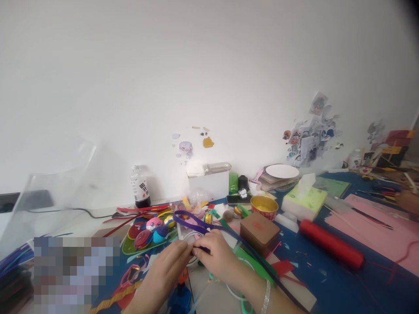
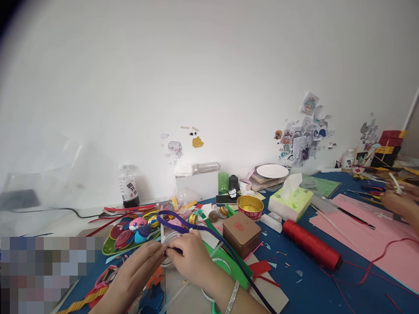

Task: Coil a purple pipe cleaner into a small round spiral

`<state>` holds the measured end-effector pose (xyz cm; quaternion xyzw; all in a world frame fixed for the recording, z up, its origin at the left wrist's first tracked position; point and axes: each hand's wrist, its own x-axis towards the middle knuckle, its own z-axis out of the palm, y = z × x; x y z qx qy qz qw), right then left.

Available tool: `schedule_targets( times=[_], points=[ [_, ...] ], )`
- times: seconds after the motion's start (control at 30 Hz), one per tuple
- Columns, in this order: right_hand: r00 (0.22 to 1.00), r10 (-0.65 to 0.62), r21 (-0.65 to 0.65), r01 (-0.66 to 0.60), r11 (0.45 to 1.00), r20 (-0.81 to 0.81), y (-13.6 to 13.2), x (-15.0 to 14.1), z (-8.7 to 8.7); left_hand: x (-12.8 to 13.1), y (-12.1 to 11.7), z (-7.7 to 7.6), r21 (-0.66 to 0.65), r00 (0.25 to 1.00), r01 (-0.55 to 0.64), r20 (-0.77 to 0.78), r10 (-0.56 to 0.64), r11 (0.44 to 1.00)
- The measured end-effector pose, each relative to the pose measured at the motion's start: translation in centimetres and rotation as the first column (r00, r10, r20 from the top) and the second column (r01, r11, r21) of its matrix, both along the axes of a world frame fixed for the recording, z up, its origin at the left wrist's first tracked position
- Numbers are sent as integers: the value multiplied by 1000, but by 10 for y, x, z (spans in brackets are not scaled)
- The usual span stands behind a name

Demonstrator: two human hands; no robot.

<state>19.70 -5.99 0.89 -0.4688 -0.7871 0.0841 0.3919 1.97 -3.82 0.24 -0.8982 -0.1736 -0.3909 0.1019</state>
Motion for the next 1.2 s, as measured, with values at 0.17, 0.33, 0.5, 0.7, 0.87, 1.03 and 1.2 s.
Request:
schedule_targets(
  times=[0.17, 0.33, 0.5, 0.7, 0.87, 1.03, 1.2],
  points=[
    [992, -124, -9, 124, 992, -10, -2, -2, 0, 4, -2, 2, 44, 999, -32, 9, 32, 999],
    [991, -125, -20, 124, 992, -43, 3, -5, -7, 6, -3, 2, -91, 997, -68, -49, 64, 994],
    [999, 31, -19, -32, 999, -32, 1, -3, -3, 2, -1, 0, 6, 998, -37, -50, 37, 999],
    [996, 79, -59, -81, 995, -40, -6, 0, 4, 3, 1, 0, 88, 996, -73, -46, 77, 993],
    [996, 84, -127, -88, 988, -35, -8, 3, 6, 3, 0, 3, 83, 993, -58, -98, 66, 995],
    [993, 111, -153, -117, 981, -46, -13, 5, 14, 3, -1, 5, -82, 993, -76, -94, 68, 994],
    [999, -37, -112, 36, 993, -4, -12, 5, 14, 7, -4, 10, -131, 993, -92, -81, 82, 987]
  ],
)
